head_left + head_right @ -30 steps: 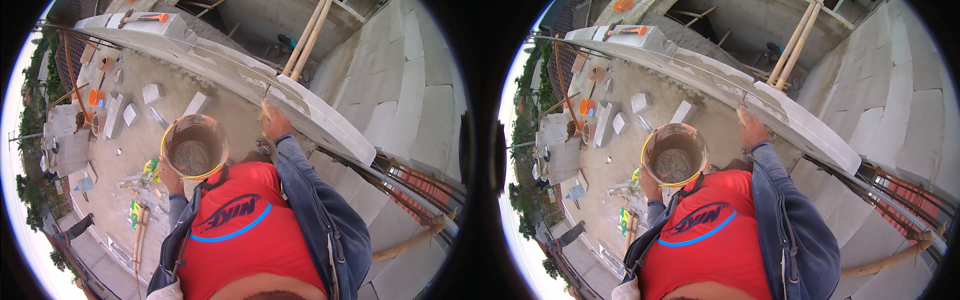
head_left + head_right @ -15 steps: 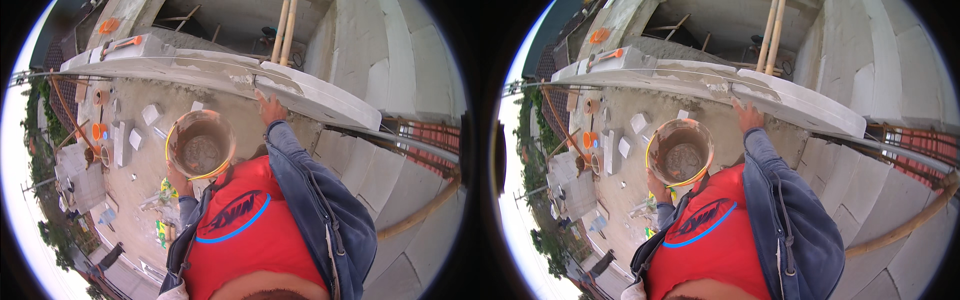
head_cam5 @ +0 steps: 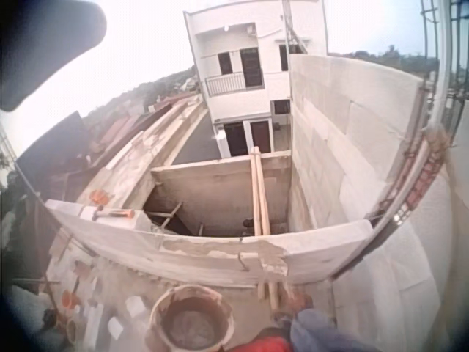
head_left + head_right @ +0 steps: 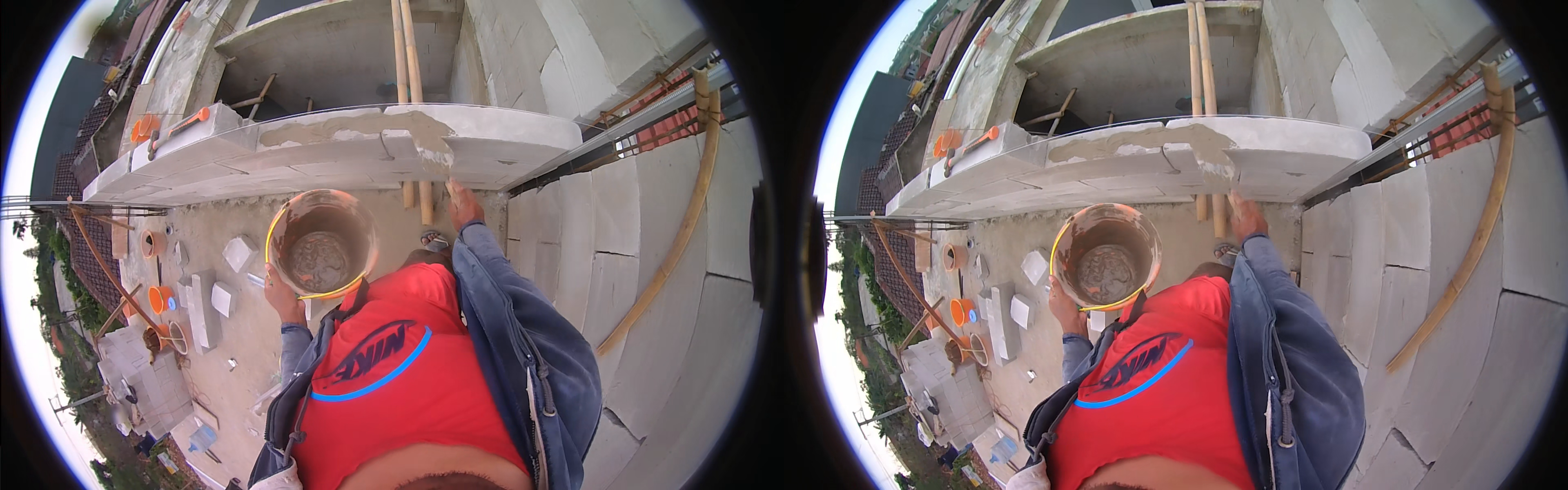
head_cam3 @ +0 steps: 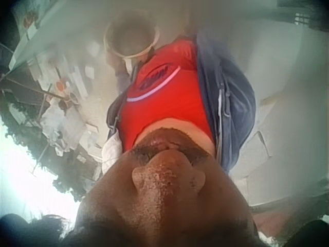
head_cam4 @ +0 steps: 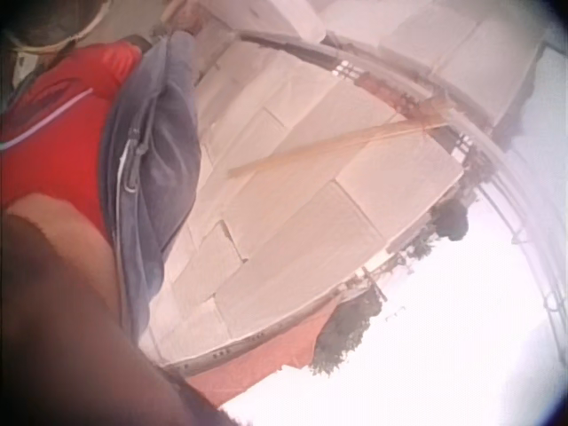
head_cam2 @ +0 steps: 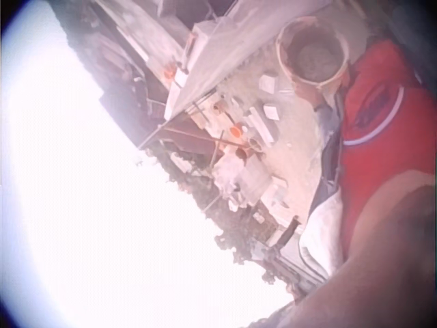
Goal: The person places white rectangular tiles onto a wall, applies mortar from a bucket using a trowel, and taps tiles with a hammer to set them. The person measures tiles with a tape measure and cuts them with a hand saw before installation.
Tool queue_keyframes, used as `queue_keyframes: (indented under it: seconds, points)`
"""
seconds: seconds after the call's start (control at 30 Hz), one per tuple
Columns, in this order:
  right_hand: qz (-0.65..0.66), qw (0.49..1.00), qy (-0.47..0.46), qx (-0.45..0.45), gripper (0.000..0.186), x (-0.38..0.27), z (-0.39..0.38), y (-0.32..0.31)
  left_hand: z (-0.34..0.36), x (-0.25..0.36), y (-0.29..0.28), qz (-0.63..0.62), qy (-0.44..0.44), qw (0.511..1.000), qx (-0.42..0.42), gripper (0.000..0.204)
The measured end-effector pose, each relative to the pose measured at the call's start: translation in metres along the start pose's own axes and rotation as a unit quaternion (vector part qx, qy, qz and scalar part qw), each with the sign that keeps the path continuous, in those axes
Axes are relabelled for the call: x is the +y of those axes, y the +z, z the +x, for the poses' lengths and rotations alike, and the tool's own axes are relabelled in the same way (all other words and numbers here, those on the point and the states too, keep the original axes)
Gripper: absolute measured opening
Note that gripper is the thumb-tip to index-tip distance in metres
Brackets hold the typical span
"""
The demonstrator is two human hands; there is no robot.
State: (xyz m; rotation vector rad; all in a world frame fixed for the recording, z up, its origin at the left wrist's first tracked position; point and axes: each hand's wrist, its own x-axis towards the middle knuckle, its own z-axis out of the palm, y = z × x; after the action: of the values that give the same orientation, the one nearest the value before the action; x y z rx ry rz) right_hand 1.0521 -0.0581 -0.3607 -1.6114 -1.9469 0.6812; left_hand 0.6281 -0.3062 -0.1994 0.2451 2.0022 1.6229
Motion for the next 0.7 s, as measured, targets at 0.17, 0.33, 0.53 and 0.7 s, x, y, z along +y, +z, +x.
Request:
queue_keyframes:
  seconds: [0.17,0.33,0.53,0.7]
  points:
    - [0.057,0.986,-0.089,-0.131,0.063,-0.035,-0.075,-0.033,-0.005,0.025,-0.003,-0.059,0.045,0.997,-0.003,0.053]
    - [-0.065,0.942,-0.213,-0.250,0.062,-0.239,-0.061,-0.065,0.000,0.057,-0.012,0.041,0.157,0.986,-0.034,0.052]
    - [-0.198,0.908,-0.246,-0.274,0.065,-0.334,-0.090,0.046,-0.025,0.131,-0.066,0.159,0.289,0.941,-0.073,0.050]
    - [-0.072,0.896,-0.349,-0.265,0.064,-0.413,-0.112,0.018,-0.023,0.168,-0.137,0.128,0.340,0.931,-0.036,0.058]
